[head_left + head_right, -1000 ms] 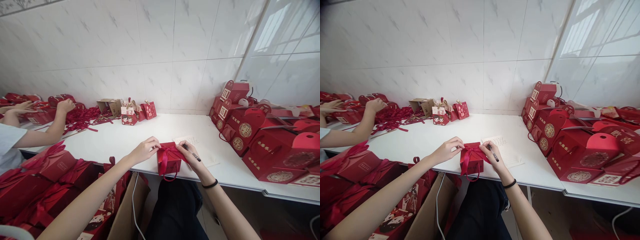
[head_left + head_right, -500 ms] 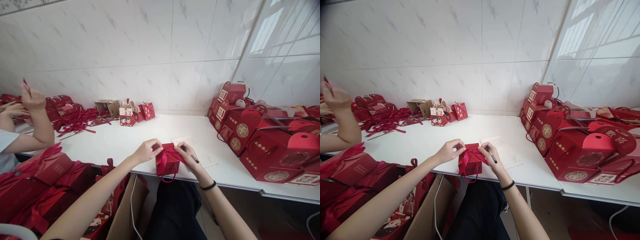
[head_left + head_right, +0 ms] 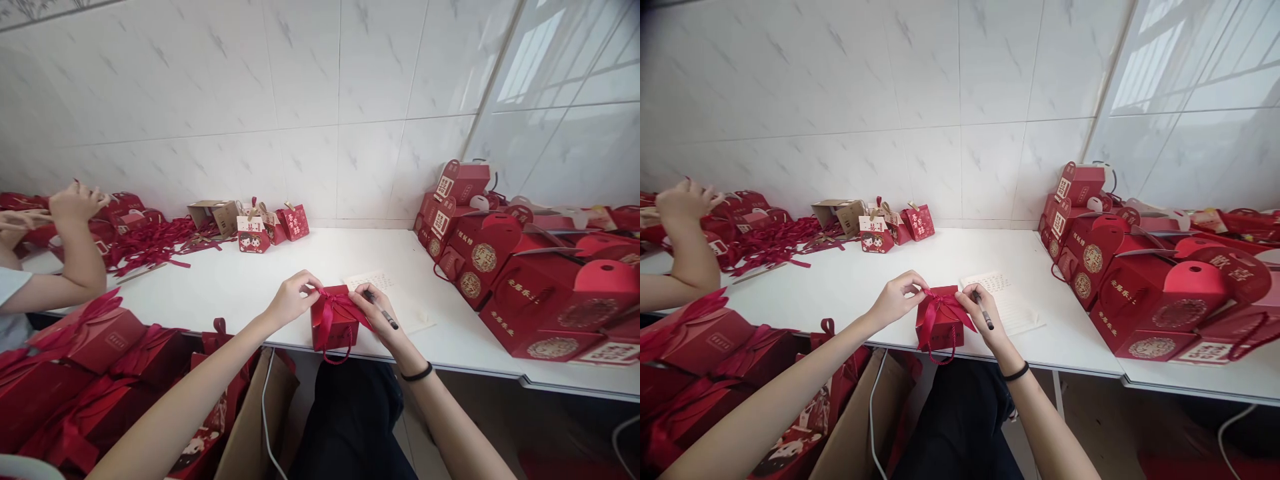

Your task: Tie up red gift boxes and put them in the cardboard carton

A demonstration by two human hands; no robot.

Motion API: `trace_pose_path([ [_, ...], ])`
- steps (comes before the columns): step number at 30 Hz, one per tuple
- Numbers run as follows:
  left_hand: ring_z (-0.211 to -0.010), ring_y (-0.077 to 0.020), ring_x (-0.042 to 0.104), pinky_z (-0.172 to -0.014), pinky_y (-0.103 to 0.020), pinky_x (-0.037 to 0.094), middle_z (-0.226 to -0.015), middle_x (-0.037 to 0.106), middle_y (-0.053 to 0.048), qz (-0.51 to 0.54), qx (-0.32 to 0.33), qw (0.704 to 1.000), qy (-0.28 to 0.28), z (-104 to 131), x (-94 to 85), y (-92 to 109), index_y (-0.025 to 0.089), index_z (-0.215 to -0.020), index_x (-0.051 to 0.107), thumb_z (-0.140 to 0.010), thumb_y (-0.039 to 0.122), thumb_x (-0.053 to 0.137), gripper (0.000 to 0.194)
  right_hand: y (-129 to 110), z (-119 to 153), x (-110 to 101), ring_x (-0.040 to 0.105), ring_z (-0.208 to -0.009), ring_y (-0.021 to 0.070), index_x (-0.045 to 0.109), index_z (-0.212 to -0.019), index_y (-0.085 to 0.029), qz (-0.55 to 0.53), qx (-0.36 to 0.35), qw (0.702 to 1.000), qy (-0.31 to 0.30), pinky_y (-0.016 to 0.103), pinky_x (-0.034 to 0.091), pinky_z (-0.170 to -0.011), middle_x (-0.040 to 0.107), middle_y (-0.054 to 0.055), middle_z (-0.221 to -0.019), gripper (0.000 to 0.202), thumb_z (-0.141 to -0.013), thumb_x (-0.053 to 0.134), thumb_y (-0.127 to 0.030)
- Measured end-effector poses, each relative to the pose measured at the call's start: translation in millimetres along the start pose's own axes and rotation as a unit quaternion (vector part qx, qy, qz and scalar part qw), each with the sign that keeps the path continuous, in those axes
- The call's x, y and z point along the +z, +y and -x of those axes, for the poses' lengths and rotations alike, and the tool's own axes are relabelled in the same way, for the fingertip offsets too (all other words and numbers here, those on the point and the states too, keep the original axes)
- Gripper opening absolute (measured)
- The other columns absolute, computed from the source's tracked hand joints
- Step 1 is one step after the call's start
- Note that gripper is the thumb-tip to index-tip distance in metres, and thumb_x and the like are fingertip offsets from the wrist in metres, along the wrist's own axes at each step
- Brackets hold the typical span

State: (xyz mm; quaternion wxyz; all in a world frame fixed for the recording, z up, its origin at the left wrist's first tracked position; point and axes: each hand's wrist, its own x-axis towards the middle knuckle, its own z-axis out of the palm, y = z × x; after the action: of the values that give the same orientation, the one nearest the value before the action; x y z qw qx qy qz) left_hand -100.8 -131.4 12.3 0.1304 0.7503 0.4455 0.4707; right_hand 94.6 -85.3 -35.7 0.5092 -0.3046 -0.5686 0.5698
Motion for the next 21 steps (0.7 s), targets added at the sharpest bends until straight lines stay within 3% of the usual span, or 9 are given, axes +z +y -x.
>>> trace_pose_path([
  [7, -0.066, -0.0095, 0.056, -0.061, -0.022, 0.047, -0.074, 0.055, 0.002, -0.023, -0.012, 0.999, 0.041, -3.9, 14.6, 1.2, 0.018, -0.075, 0.054, -0.074, 0.010, 0.053, 0.009, -7.8, 1.2, 3.6, 0.039, -0.055, 0.0108, 0.049, -0.069, -0.019, 0.003, -0.026, 1.000, 0.002, 0.025, 0.030, -0.054, 0.044, -0.004, -0.060, 0.036, -0.071, 0.071, -0.046],
  [11, -0.060, -0.0095, 0.050, -0.057, -0.022, 0.041, -0.066, 0.048, 0.004, -0.109, -0.027, 0.991, 0.067, -0.8, 15.8, 3.4, 0.019, -0.071, 0.048, -0.070, 0.006, 0.048, 0.014, -8.8, 2.9, 5.1, 0.039, -0.055, 0.0110, 0.049, -0.069, -0.019, 0.018, -0.038, 0.999, 0.005, 0.025, 0.031, -0.054, 0.044, -0.004, -0.060, 0.035, -0.071, 0.071, -0.047],
  [15, -0.055, -0.0095, 0.043, -0.053, -0.022, 0.035, -0.063, 0.044, 0.005, -0.165, -0.013, 0.985, 0.046, 5.4, 13.6, 5.7, 0.020, -0.068, 0.040, -0.068, 0.003, 0.041, 0.017, -9.4, 4.8, 6.5, 0.042, -0.056, 0.0117, 0.048, -0.068, -0.020, 0.025, -0.039, 0.999, -0.007, 0.025, 0.034, -0.055, 0.045, -0.004, -0.060, 0.035, -0.072, 0.069, -0.048],
  [18, -0.056, -0.0098, 0.042, -0.053, -0.022, 0.035, -0.064, 0.043, 0.004, -0.138, -0.006, 0.990, 0.028, 8.4, 10.3, 7.0, 0.021, -0.065, 0.036, -0.068, 0.004, 0.040, 0.017, -9.7, 5.1, 7.1, 0.043, -0.056, 0.0120, 0.048, -0.068, -0.020, 0.028, -0.036, 0.999, -0.009, 0.026, 0.035, -0.056, 0.046, -0.003, -0.060, 0.036, -0.071, 0.069, -0.048],
  [21, -0.060, -0.0104, 0.045, -0.056, -0.023, 0.040, -0.070, 0.046, 0.002, -0.081, 0.020, 0.996, -0.024, 10.3, 5.2, 7.9, 0.020, -0.068, 0.039, -0.069, 0.008, 0.044, 0.014, -8.7, 4.7, 6.7, 0.041, -0.055, 0.0115, 0.048, -0.069, -0.020, 0.009, -0.033, 0.999, -0.006, 0.025, 0.033, -0.055, 0.045, -0.004, -0.060, 0.035, -0.071, 0.070, -0.047],
])
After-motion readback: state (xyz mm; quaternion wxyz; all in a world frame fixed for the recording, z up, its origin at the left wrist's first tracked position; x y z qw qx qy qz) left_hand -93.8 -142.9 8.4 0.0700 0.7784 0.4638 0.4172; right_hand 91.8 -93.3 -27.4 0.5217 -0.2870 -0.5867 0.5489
